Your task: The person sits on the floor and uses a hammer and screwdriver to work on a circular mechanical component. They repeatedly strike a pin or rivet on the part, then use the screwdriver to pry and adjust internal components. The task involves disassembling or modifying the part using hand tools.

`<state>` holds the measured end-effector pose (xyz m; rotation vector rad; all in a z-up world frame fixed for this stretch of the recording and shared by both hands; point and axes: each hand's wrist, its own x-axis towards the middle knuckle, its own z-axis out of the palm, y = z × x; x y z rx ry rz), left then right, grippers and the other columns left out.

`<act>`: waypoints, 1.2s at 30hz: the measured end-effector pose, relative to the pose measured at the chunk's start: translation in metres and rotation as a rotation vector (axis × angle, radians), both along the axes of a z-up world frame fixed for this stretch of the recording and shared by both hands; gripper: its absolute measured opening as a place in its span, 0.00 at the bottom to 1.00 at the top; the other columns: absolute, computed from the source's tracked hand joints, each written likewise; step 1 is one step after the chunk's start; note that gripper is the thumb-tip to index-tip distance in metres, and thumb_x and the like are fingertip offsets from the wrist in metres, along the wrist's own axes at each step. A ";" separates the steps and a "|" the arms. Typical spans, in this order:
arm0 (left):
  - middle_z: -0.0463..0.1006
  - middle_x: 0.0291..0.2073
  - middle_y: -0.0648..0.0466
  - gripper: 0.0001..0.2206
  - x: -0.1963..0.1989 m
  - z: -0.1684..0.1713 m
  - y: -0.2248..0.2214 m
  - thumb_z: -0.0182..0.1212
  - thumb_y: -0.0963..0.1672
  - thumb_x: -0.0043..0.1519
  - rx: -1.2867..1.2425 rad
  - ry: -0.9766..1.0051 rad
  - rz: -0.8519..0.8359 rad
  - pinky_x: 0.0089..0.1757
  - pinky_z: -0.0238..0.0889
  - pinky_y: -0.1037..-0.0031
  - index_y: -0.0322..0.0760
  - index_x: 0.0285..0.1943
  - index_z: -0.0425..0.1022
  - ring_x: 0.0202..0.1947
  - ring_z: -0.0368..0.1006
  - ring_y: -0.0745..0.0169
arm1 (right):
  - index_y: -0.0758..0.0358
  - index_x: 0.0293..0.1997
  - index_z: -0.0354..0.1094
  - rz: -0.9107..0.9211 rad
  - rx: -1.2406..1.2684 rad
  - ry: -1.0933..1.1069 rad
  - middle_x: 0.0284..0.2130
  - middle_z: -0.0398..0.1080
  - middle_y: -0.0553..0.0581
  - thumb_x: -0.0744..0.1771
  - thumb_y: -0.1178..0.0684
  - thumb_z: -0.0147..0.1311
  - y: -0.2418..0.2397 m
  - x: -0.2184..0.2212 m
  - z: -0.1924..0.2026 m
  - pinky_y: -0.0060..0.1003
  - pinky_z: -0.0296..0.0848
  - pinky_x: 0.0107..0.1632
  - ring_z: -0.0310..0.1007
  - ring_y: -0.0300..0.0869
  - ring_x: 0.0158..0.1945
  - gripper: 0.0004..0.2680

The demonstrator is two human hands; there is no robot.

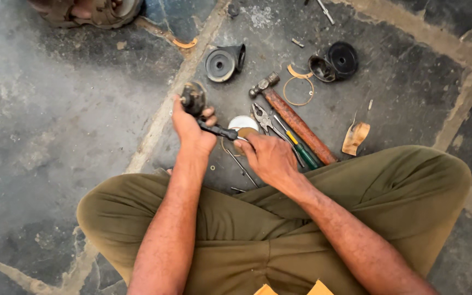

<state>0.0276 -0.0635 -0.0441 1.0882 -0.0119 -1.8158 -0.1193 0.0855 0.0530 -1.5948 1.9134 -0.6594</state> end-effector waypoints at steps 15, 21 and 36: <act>0.67 0.24 0.56 0.14 0.035 -0.008 -0.025 0.47 0.50 0.68 -0.031 0.285 0.098 0.21 0.53 0.77 0.41 0.34 0.68 0.21 0.63 0.66 | 0.73 0.48 0.74 -0.344 -0.225 -1.009 0.33 0.78 0.57 0.70 0.52 0.55 0.008 -0.036 -0.024 0.32 0.80 0.39 0.79 0.36 0.34 0.11; 0.67 0.25 0.55 0.14 0.037 -0.005 -0.023 0.47 0.50 0.68 0.000 0.268 0.121 0.21 0.54 0.77 0.40 0.34 0.69 0.22 0.64 0.65 | 0.75 0.47 0.74 -0.441 -0.207 -1.257 0.34 0.77 0.61 0.71 0.52 0.54 0.010 -0.036 -0.027 0.36 0.81 0.40 0.79 0.40 0.34 0.11; 0.67 0.25 0.53 0.13 0.013 0.017 -0.002 0.47 0.48 0.67 -0.029 0.339 0.073 0.21 0.53 0.78 0.37 0.33 0.69 0.21 0.62 0.66 | 0.70 0.40 0.70 -0.689 -0.099 -1.468 0.31 0.76 0.60 0.70 0.46 0.56 0.006 -0.045 -0.043 0.39 0.82 0.38 0.79 0.41 0.31 0.13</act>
